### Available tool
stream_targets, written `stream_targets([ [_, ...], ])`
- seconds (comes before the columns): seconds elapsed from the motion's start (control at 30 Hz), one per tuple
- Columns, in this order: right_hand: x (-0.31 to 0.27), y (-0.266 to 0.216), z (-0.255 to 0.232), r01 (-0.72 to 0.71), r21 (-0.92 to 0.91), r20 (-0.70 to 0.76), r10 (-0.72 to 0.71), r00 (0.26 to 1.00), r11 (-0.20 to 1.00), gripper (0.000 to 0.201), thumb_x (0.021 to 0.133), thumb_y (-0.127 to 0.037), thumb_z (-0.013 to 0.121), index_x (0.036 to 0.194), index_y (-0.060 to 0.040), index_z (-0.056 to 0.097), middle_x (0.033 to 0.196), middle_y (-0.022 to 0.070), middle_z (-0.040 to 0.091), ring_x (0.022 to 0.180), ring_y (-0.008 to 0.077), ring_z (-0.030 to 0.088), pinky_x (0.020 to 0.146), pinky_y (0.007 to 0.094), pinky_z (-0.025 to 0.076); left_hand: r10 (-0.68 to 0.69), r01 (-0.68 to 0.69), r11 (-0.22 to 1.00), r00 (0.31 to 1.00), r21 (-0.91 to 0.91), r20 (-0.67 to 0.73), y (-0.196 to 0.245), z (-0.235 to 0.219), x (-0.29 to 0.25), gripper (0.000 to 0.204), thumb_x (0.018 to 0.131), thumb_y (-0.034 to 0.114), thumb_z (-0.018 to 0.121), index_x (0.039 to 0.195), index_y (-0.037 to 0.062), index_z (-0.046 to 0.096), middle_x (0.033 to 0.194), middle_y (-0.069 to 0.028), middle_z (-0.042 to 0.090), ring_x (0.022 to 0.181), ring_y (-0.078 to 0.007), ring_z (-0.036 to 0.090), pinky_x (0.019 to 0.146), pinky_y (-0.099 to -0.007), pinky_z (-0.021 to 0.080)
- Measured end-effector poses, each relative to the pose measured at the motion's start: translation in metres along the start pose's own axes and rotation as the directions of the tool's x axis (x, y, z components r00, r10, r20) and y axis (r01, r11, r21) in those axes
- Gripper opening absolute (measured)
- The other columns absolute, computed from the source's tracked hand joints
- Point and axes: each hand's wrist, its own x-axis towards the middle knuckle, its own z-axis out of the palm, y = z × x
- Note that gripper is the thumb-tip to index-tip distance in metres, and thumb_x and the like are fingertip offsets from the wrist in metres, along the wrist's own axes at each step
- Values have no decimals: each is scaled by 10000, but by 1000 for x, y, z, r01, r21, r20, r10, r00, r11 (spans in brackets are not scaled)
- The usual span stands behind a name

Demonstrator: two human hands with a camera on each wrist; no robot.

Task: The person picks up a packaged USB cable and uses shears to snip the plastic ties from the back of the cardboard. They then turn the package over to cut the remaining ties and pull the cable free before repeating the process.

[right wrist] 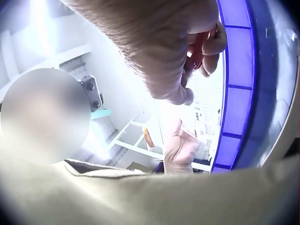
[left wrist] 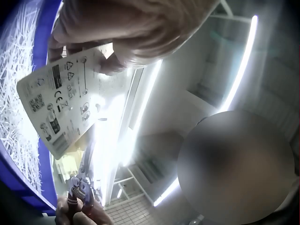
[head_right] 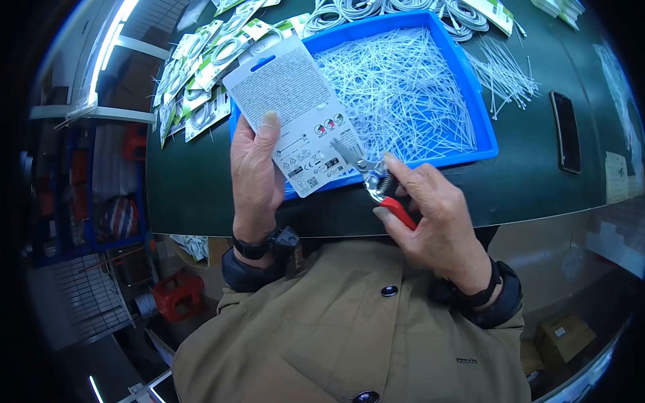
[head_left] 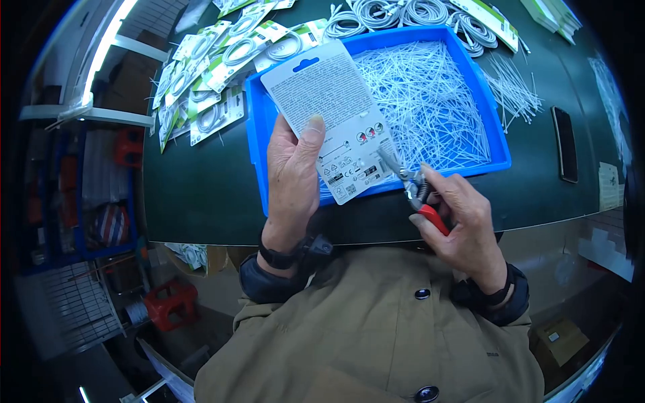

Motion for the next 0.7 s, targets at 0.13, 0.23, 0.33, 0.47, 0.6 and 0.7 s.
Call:
stream_targets([
  [0.13, 10, 0, -12, 32, 7, -60, -31, 998, 999, 743, 749, -10, 858, 1452, -65, 624, 927, 86, 627, 719, 168, 586, 647, 302, 518, -7, 7, 998, 1000, -60, -5, 31, -21, 1, 330, 1114, 165, 545, 1393, -12, 546, 1340, -158, 679, 1232, -231, 655, 1096, -408, 489],
  [0.23, 17, -6, -13, 90, -9, -7, -91, 996, 996, 769, 726, -6, 856, 1456, -74, 624, 928, 88, 626, 744, 179, 582, 671, 308, 515, -100, 69, 962, 989, -264, -106, 47, -32, 6, 317, 1146, 288, 461, 1254, 26, 604, 1122, -108, 712, 1052, -226, 664, 976, -397, 513],
  [0.33, 21, -13, -6, 157, 5, 105, -157, 982, 988, 774, 718, -19, 859, 1453, -91, 625, 946, 107, 639, 767, 229, 613, 692, 343, 530, 219, 139, 793, 844, -594, 490, 24, -67, 22, 335, 1159, 339, 412, 1059, 72, 588, 823, -12, 578, 792, -162, 527, 816, -353, 476],
  [0.47, 21, -26, 3, 217, 21, 258, -215, 942, 976, 754, 733, -42, 865, 1444, -97, 619, 962, 125, 636, 793, 276, 637, 699, 383, 537, 123, 161, 790, 903, -591, 411, 27, -50, 1, 397, 1156, 413, 406, 902, 121, 491, 724, 34, 417, 725, -132, 394, 743, -330, 415],
  [0.6, 23, -37, 4, 217, 14, 352, -208, 912, 976, 826, 684, 21, 863, 1462, -89, 609, 977, 126, 620, 815, 272, 630, 705, 379, 519, 126, 164, 777, 905, -608, 406, 25, -47, -2, 471, 1155, 496, 348, 888, 126, 467, 712, 32, 401, 710, -131, 379, 731, -327, 411],
  [0.7, 28, -45, 6, 247, -9, 364, -227, 903, 969, 830, 681, 14, 872, 1462, -94, 611, 974, 124, 613, 811, 274, 626, 706, 379, 518, 145, 187, 781, 874, -596, 463, 23, -49, 1, 493, 1150, 522, 344, 907, 122, 496, 718, 28, 429, 711, -132, 398, 728, -329, 425],
])
